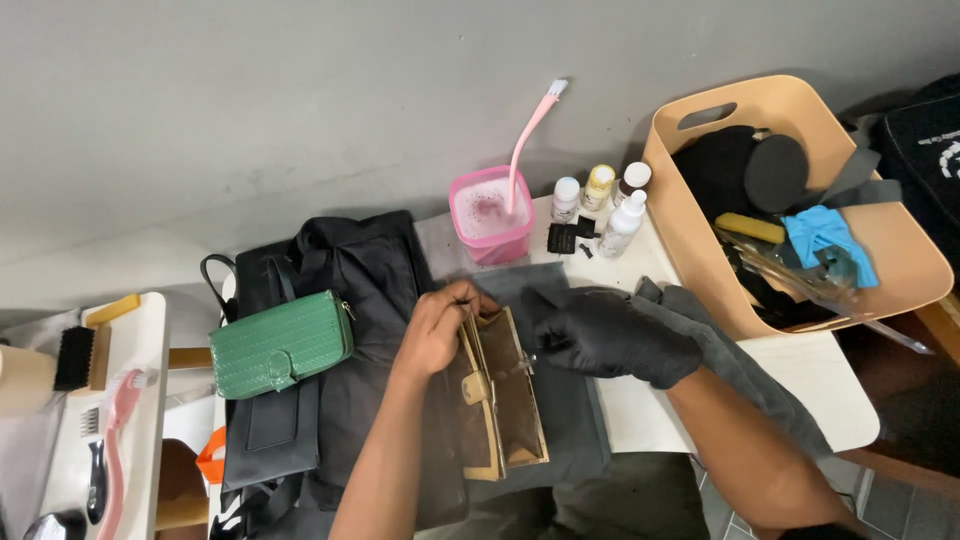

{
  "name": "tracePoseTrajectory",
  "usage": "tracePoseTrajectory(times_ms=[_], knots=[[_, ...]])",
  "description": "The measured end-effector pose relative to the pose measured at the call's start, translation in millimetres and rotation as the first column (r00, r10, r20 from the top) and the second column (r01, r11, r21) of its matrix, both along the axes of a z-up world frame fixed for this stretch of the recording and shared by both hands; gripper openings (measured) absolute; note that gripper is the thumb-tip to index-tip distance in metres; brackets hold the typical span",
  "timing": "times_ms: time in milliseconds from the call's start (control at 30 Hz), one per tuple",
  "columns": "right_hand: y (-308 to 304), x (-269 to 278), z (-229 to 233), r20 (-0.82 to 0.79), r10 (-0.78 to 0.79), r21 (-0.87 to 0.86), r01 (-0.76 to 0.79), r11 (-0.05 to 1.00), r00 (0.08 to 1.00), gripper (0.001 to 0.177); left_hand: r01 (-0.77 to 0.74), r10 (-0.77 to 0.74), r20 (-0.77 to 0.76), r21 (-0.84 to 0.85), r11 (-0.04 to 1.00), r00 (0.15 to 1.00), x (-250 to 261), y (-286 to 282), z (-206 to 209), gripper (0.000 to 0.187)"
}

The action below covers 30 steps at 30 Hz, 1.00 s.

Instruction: The person scrubs the interior of a gold wallet with a toothbrush dipped in soapy water, then wipes it with a gray cloth. The person repeats this process on different sections of the wallet's interior.

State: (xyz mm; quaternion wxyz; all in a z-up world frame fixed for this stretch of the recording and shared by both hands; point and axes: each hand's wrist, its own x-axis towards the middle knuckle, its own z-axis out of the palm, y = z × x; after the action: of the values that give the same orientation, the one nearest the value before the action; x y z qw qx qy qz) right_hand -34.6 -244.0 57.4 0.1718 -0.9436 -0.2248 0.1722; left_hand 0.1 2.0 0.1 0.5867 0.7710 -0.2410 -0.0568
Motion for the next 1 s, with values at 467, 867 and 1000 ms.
tracePoseTrajectory(times_ms=[467, 867, 1000], knots=[[-18, 9, 28, -0.159, -0.168, -0.023, 0.166, 0.986, 0.973, 0.037, 0.007, -0.007, 0.000, -0.007, 1.000, 1.000, 3, 0, -1, 0.021], [-17, 11, 22, -0.176, -0.184, -0.017, 0.183, 0.983, 0.967, 0.036, 0.008, -0.008, 0.006, 0.012, 1.000, 1.000, 1, 1, -7, 0.019], [-9, -2, 29, -0.231, -0.051, 0.037, 0.061, 0.997, 0.972, 0.038, 0.003, -0.003, 0.010, 0.004, 1.000, 1.000, -1, 0, -1, 0.019]])
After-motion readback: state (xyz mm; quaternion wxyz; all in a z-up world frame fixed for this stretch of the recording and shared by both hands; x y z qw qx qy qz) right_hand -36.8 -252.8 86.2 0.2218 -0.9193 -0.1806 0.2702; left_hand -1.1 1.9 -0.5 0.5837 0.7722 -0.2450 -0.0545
